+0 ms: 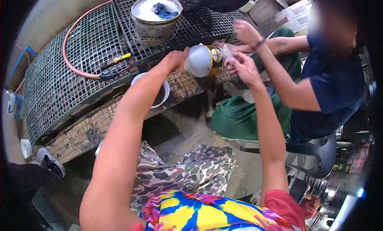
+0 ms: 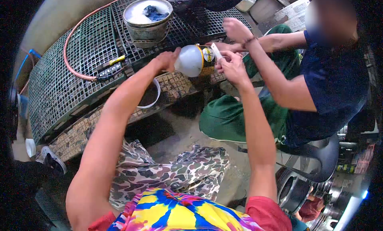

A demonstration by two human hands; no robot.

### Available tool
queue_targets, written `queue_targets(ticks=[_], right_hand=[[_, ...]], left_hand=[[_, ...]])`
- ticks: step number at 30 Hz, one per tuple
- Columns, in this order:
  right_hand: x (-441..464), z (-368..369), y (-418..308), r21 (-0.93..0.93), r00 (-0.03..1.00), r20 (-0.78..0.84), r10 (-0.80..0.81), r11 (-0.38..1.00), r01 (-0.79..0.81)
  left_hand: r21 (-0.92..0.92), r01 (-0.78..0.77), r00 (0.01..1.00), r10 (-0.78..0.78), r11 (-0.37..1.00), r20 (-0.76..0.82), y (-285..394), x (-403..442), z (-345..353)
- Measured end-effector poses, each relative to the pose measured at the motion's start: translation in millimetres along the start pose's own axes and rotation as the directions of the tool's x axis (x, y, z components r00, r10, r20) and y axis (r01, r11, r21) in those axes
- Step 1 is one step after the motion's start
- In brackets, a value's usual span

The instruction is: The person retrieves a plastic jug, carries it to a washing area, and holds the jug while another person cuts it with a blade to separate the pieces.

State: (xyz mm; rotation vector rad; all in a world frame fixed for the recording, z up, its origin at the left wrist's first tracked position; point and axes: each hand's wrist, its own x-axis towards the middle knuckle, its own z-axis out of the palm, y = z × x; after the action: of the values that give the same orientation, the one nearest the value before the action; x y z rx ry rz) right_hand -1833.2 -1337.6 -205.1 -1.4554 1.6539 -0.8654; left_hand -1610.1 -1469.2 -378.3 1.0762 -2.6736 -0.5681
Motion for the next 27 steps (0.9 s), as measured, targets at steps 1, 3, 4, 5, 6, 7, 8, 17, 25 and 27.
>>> queue_targets(ticks=[1, 3, 4, 5, 6, 7, 8, 17, 25, 27], right_hand=[[-7.8, 6.7, 5.7, 0.023, 0.999, -0.039, 0.005, 1.0, -0.004], [-28.3, 19.5, 8.7, 0.037, 0.999, -0.045, 0.008, 0.999, -0.007], [-37.0, 23.1, 10.2, 0.055, 0.997, -0.016, 0.069, 0.996, -0.068], [-47.4, 28.7, 4.3, 0.08, 0.995, -0.038, 0.092, 0.993, -0.089], [-57.6, 35.5, -3.0, 0.103, 0.991, -0.064, 0.117, 0.989, -0.11], [-65.2, 41.2, -5.2, 0.149, 0.99, -0.066, 0.125, 0.982, -0.114], [-70.2, 47.7, -2.4, 0.203, 0.984, -0.059, 0.17, 0.967, -0.155], [-112.5, 83.5, -36.8, 0.109, 0.936, -0.351, 0.032, 0.994, 0.007], [-71.0, 58.0, -13.3, -0.459, 0.974, -0.052, -0.22, 0.871, 0.172], [-49.8, 44.8, -8.9, -0.574, 0.949, -0.015, -0.314, 0.78, 0.249]], left_hand=[[0.025, -0.018, 0.998, 0.017, 1.0, 0.058, -1.1, 1.4, -4.4], [0.03, 0.031, 0.977, -0.037, 0.999, 0.212, 5.9, -2.8, -33.6], [0.035, 0.052, 0.956, -0.06, 0.998, 0.286, 10.2, -4.6, -45.0], [0.026, 0.106, 0.937, -0.108, 0.994, 0.331, 7.7, -1.2, -43.5], [0.069, 0.079, 0.937, -0.098, 0.994, 0.336, 4.0, 3.9, -42.0], [0.11, 0.051, 0.936, -0.086, 0.993, 0.342, 0.1, 7.9, -40.5], [0.153, 0.028, 0.936, -0.08, 0.988, 0.343, 0.0, 7.8, -42.5], [0.106, 0.174, 0.977, -0.159, 0.979, -0.142, 86.7, 23.7, -20.2], [-0.014, 0.092, 0.985, -0.093, 0.996, -0.147, 54.9, 14.5, -4.3], [-0.027, 0.035, 0.981, -0.039, 0.999, -0.191, 54.6, 5.2, -10.3]])
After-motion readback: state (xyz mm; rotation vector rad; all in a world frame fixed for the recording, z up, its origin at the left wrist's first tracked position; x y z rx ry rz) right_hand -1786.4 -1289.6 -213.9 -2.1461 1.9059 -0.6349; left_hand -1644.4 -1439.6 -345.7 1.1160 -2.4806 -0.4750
